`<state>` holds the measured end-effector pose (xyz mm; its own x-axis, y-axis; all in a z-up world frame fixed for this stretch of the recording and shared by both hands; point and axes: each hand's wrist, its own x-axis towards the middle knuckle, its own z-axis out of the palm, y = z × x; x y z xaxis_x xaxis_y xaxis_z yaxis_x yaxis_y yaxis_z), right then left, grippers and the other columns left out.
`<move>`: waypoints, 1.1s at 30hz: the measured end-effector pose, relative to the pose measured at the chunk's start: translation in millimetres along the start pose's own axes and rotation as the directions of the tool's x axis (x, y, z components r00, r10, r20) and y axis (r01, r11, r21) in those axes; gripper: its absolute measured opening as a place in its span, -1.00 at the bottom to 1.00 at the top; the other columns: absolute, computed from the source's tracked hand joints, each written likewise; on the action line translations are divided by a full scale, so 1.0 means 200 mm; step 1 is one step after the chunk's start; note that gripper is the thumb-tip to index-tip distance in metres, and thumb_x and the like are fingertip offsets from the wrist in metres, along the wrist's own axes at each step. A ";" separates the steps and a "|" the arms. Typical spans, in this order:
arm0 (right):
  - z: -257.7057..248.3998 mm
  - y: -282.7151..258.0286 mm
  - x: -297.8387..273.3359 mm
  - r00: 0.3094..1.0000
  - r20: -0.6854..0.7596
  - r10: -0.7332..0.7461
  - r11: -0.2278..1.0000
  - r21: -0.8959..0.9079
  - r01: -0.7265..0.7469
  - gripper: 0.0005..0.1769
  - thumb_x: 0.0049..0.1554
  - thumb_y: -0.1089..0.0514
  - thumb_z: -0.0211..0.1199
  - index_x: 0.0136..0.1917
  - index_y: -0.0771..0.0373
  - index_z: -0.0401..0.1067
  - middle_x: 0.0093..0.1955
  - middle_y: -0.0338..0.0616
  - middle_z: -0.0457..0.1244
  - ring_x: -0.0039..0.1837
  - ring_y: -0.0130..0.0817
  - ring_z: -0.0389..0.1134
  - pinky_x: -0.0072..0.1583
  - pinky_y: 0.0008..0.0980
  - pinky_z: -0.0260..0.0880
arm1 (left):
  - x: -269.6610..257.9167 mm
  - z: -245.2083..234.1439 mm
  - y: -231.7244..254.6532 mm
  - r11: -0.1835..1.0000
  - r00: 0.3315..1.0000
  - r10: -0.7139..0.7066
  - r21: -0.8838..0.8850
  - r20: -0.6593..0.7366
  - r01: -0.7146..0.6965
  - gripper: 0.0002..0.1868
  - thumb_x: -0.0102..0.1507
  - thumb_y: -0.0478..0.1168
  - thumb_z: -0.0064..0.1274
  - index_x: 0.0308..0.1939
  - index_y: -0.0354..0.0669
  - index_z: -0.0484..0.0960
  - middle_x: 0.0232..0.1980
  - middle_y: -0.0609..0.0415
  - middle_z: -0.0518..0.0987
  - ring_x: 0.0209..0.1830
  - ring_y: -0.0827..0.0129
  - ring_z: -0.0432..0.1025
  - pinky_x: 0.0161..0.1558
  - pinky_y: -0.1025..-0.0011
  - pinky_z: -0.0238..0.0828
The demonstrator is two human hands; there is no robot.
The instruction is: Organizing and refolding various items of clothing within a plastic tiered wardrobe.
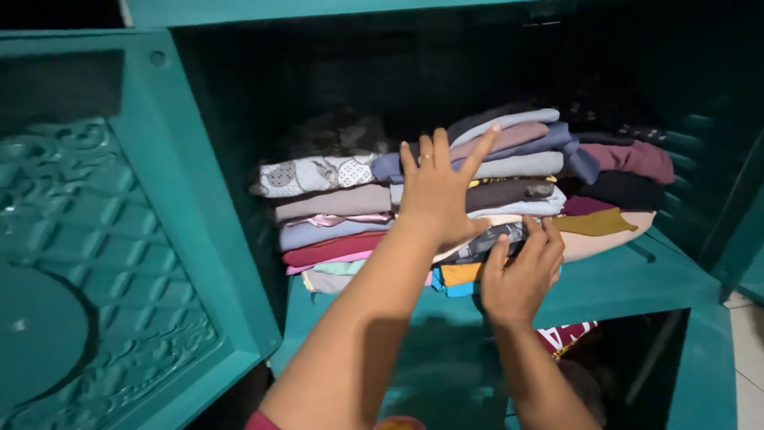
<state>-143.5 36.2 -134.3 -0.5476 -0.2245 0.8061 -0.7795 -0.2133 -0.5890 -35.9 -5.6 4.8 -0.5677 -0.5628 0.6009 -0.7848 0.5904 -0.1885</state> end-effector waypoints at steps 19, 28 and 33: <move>-0.06 0.09 -0.12 0.961 0.276 0.029 0.950 -0.307 0.059 -0.21 0.30 -0.04 0.09 0.67 0.12 -0.12 0.69 0.23 -0.21 0.63 0.35 -0.13 0.48 0.27 -0.06 | -0.74 0.24 -0.03 0.936 0.988 -0.151 -0.317 0.037 0.155 -0.04 0.26 0.26 0.03 0.63 0.37 -0.13 0.68 -0.25 -0.31 0.67 -0.22 -0.44 0.36 -0.56 -0.48; -0.12 0.18 -0.13 0.842 0.529 0.102 0.921 -0.371 0.122 0.10 0.16 -0.21 0.17 0.70 -0.01 -0.43 0.72 0.19 -0.41 0.65 0.38 -0.27 0.48 0.28 -0.09 | -0.73 0.24 -0.04 0.943 0.964 -0.201 -0.233 0.173 0.238 -0.05 0.27 0.28 -0.06 0.61 0.45 -0.27 0.67 -0.24 -0.34 0.64 -0.23 -0.45 0.34 -0.54 -0.46; -0.11 0.18 -0.08 0.826 0.541 0.160 0.900 -0.424 0.103 0.14 0.14 -0.23 0.18 0.68 -0.02 -0.49 0.72 0.16 -0.46 0.66 0.34 -0.30 0.47 0.29 -0.11 | -0.69 0.21 -0.04 0.943 0.965 -0.188 -0.241 0.181 0.229 -0.05 0.28 0.30 -0.08 0.60 0.44 -0.28 0.66 -0.24 -0.33 0.63 -0.28 -0.42 0.36 -0.56 -0.46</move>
<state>-169.9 53.7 -166.3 -0.4127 -0.7335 0.5400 -0.8869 0.1885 -0.4218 37.6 42.6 -110.0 -0.4458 -0.7589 0.4747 -0.8099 0.5678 0.1472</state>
